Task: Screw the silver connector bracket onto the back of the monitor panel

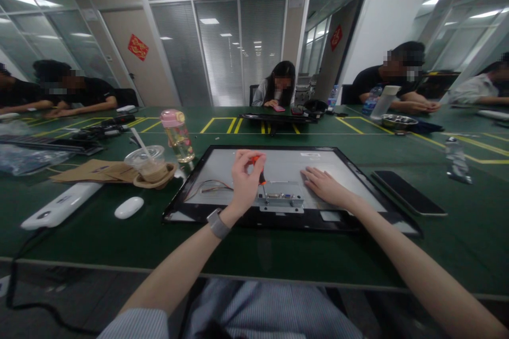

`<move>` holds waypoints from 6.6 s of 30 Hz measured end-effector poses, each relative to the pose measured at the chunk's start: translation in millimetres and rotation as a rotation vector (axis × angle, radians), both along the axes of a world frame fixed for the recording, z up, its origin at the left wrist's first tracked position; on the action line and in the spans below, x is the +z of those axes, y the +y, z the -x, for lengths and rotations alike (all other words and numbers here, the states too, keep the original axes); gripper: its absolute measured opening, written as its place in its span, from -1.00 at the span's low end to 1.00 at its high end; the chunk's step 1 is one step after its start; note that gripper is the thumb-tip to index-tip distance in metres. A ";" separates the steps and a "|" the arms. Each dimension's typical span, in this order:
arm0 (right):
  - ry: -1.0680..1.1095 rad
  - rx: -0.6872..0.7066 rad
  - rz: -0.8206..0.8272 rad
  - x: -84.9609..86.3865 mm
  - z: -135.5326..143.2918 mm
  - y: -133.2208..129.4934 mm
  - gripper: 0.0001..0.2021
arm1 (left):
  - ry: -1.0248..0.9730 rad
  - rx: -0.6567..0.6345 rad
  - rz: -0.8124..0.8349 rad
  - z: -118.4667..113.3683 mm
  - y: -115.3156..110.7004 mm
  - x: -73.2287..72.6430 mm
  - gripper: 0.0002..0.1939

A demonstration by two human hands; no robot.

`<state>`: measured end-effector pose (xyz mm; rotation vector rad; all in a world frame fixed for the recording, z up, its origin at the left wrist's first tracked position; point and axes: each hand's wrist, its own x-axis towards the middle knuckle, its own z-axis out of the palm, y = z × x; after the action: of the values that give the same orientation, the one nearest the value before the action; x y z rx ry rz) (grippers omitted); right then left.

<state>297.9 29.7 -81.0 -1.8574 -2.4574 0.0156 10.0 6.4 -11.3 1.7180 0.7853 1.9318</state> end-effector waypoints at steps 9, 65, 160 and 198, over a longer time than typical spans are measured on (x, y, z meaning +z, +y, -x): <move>-0.017 0.010 0.011 2.7 1.4 -1.0 -0.39 | -0.061 -0.131 0.094 -0.3 1.8 -0.7 -0.76; -0.020 0.021 -0.021 -2.7 -1.1 1.3 -0.39 | 0.087 0.004 -0.049 3.0 2.0 -1.9 -0.83; -0.020 0.016 -0.020 -2.9 -1.7 1.5 -0.38 | 0.038 0.041 -0.061 1.6 0.7 0.3 -0.98; -0.021 0.035 -0.043 -2.0 -0.9 -0.8 -0.39 | 0.194 -0.026 -0.246 3.6 0.1 1.0 -0.88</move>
<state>298.8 28.8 -83.0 -1.8068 -2.4836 -0.0550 6.5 6.5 -10.3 2.0749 0.6069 1.9311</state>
